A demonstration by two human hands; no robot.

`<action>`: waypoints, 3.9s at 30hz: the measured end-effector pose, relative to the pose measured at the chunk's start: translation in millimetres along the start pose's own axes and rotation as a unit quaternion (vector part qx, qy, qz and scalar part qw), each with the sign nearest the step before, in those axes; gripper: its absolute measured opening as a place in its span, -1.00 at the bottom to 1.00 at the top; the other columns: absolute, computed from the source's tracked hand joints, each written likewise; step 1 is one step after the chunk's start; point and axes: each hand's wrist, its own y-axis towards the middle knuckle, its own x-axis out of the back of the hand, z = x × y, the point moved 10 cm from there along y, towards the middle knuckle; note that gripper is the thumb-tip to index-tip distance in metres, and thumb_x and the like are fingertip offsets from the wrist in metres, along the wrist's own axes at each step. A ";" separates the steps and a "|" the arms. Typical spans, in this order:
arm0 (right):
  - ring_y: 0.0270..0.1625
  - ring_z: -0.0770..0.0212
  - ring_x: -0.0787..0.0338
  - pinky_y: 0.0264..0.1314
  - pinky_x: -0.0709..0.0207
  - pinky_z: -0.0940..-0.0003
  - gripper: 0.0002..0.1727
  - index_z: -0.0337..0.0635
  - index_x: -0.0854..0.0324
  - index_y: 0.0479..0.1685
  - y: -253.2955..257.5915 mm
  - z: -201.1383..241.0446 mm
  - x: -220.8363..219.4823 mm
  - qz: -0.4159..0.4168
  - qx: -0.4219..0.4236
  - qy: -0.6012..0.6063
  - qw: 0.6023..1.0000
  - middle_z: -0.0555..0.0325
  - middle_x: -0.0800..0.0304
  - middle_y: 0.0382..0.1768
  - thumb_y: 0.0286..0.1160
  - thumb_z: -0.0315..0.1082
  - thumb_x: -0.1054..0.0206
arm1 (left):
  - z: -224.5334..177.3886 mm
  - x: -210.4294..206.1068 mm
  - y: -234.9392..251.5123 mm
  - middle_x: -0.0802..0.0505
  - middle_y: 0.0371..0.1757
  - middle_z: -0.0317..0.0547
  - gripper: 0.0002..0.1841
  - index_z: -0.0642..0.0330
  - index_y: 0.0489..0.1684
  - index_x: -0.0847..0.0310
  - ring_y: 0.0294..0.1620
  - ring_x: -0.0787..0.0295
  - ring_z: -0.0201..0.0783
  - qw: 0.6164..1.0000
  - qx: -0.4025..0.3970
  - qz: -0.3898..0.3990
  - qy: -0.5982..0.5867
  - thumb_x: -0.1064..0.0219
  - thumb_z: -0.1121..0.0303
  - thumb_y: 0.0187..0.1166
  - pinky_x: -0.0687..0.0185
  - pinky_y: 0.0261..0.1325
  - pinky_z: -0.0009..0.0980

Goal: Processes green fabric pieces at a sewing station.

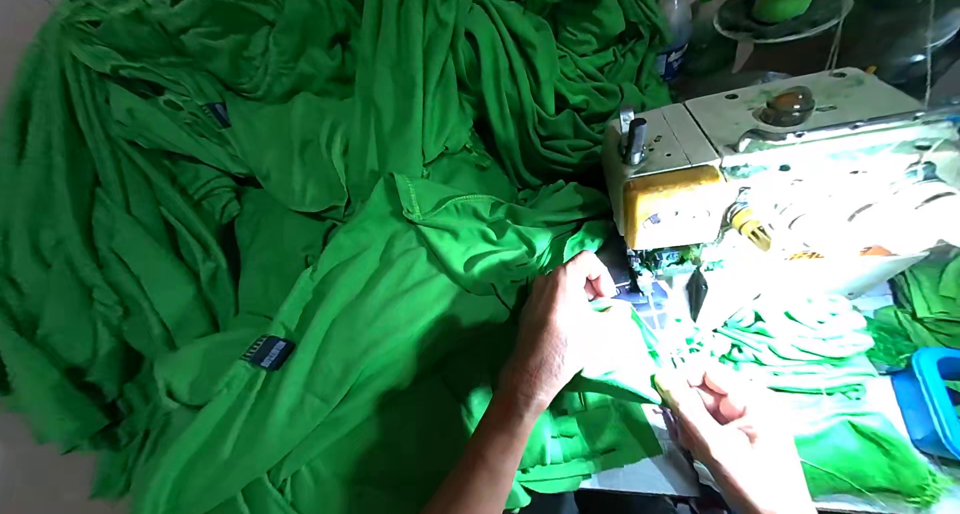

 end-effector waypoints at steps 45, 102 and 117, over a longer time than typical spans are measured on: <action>-0.61 0.58 -0.68 -0.59 -0.51 0.75 -0.91 -0.01 -0.82 -0.39 43.2 5.7 16.2 0.094 -0.145 0.475 0.863 0.33 -0.80 -0.55 0.33 -0.23 -0.50 | -7.2 -5.8 15.2 -0.83 0.12 0.17 -0.75 0.31 0.08 -0.82 0.26 -0.74 0.06 0.985 -0.161 0.021 0.061 -0.24 0.43 0.68 -0.58 0.37 -0.02; -0.65 0.85 -0.46 -0.62 -0.31 0.87 -0.93 0.18 -0.71 -0.25 26.2 17.2 -24.9 0.119 0.067 0.076 0.988 0.77 -0.69 -0.61 0.44 -0.29 -0.42 | -13.5 7.3 -33.9 -0.92 0.08 -0.14 -0.72 0.04 -0.16 -0.93 0.31 -0.77 -0.09 0.961 -0.209 -0.161 0.078 -0.28 0.16 0.62 -0.38 0.47 0.15; -0.46 0.74 -0.65 -0.48 -0.55 0.81 -0.72 -0.52 -0.68 0.07 23.7 27.5 -8.1 -0.020 0.178 -0.018 0.984 0.09 -0.85 0.02 0.54 -0.47 -0.24 | -10.1 -5.0 -44.5 -0.93 0.00 -0.16 -0.81 0.03 -0.24 -0.97 0.15 -0.80 -0.08 0.952 -0.102 -0.283 0.059 -0.37 0.34 0.49 -0.48 0.20 0.06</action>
